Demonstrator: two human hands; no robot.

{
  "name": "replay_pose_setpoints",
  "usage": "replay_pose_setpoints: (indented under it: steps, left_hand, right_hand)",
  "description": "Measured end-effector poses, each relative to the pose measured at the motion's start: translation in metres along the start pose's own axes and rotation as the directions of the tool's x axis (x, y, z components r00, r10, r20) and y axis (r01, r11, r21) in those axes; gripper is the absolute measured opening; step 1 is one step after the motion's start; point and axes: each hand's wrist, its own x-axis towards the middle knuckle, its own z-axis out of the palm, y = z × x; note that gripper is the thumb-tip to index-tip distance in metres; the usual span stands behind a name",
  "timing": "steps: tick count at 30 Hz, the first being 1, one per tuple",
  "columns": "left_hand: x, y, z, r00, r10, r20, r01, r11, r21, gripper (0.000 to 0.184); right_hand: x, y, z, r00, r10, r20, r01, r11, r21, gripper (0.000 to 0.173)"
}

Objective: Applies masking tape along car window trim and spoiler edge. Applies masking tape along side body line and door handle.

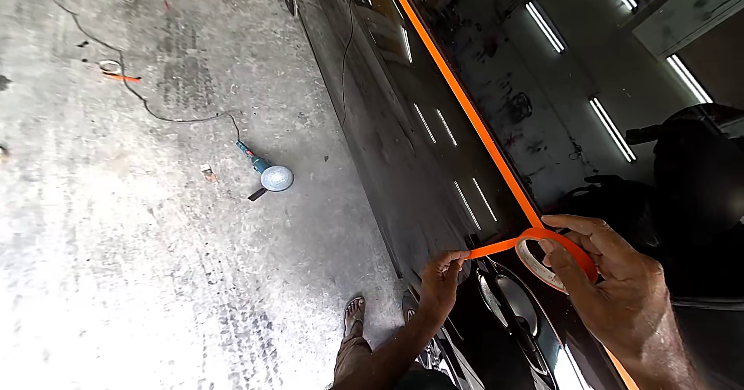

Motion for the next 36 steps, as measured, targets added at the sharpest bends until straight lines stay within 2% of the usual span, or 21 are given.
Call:
replay_pose_setpoints:
  steps: [6,20,24,26,29,34,36]
  left_hand:
    - [-0.003,-0.001,0.005,0.998,0.056,0.023,-0.057,0.997,0.056,0.024]
    - [-0.004,-0.002,0.011,0.999,-0.023,0.035,0.020,0.998,0.059,0.022]
    - [-0.002,0.009,0.015,0.981,-0.195,0.018,0.196,0.979,-0.048,0.017]
    - [0.000,0.017,0.018,0.938,-0.348,0.014,0.345,0.924,-0.167,0.016]
    - [0.003,0.024,0.022,0.865,-0.502,0.010,0.478,0.817,-0.322,0.014]
    - [0.009,0.034,0.024,0.802,-0.598,0.014,0.571,0.758,-0.316,0.014]
    - [0.010,0.037,0.025,0.749,-0.662,0.034,0.636,0.704,-0.316,0.012]
  right_hand:
    - [0.000,0.002,-0.001,1.000,-0.008,-0.002,0.008,1.000,-0.019,0.037]
    - [-0.007,0.008,0.001,1.000,-0.020,-0.012,0.019,0.999,-0.036,0.034]
    - [-0.009,0.011,-0.003,1.000,-0.005,-0.028,0.004,0.999,-0.043,0.038]
    - [-0.012,0.013,-0.004,0.999,0.008,-0.041,-0.010,0.999,-0.047,0.039]
    - [-0.016,0.015,-0.006,0.998,0.022,-0.056,-0.023,0.999,-0.028,0.037]
    - [-0.025,0.022,-0.011,0.996,0.031,-0.078,-0.035,0.998,-0.052,0.033]
    - [-0.027,0.023,-0.012,0.995,0.037,-0.093,-0.042,0.997,-0.058,0.033]
